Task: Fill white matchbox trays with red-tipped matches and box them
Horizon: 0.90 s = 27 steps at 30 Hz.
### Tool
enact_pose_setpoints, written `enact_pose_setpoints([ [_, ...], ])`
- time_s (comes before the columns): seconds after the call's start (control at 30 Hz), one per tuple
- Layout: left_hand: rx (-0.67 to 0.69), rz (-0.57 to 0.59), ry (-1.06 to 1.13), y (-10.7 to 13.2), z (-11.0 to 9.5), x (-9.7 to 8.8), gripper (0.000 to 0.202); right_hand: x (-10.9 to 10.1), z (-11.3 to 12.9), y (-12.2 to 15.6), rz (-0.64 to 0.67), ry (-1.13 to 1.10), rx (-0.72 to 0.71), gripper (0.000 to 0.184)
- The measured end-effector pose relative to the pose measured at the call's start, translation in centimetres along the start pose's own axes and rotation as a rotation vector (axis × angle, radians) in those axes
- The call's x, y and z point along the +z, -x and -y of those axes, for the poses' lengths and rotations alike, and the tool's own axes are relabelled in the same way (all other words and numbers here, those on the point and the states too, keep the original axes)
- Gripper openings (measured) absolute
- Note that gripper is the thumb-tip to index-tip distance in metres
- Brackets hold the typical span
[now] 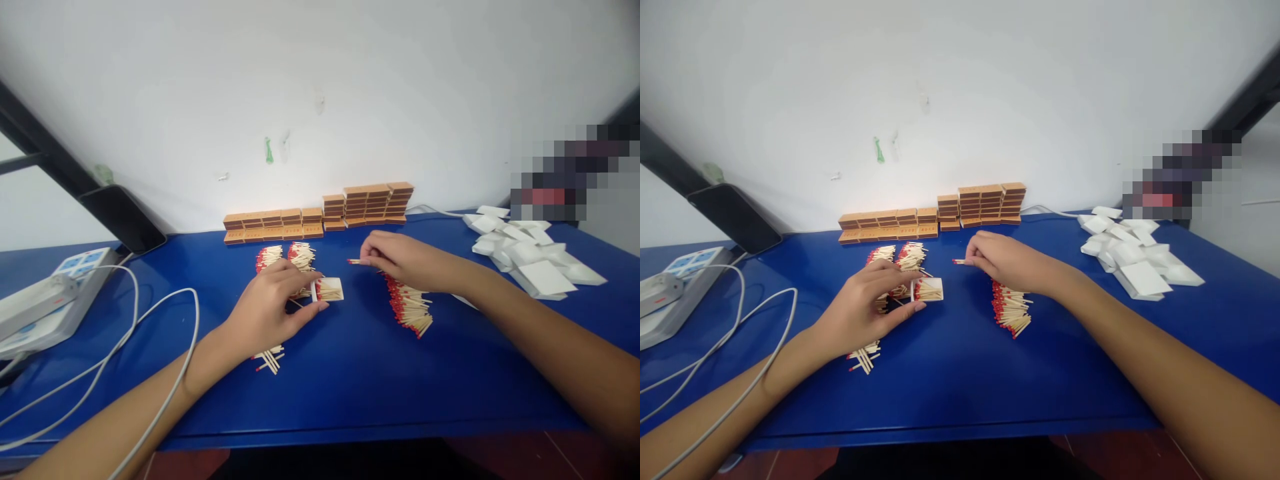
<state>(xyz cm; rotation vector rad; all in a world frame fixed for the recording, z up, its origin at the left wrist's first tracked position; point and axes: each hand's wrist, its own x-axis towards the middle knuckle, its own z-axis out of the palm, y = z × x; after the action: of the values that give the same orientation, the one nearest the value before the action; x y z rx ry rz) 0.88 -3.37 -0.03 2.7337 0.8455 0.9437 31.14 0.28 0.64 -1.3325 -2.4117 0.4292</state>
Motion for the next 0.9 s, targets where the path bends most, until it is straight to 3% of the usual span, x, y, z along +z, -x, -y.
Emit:
enact_pose_setpoints([
  [0.2, -0.032, -0.052, 0.031, -0.1, 0.0, 0.2, 0.035, 0.3, 3.6, 0.5, -0.154, -0.161, -0.041, 0.027],
  [0.37, -0.053, -0.053, 0.038, -0.1, 0.0, 0.1, 0.037, 1.0, 5.6, 1.0, -0.183, -0.202, -0.121, 0.023],
  [0.9, -0.030, -0.082, 0.058, -0.2, -0.3, 0.2, 0.035, 1.9, 6.8, 1.4, -0.173, -0.155, -0.163, 0.016],
])
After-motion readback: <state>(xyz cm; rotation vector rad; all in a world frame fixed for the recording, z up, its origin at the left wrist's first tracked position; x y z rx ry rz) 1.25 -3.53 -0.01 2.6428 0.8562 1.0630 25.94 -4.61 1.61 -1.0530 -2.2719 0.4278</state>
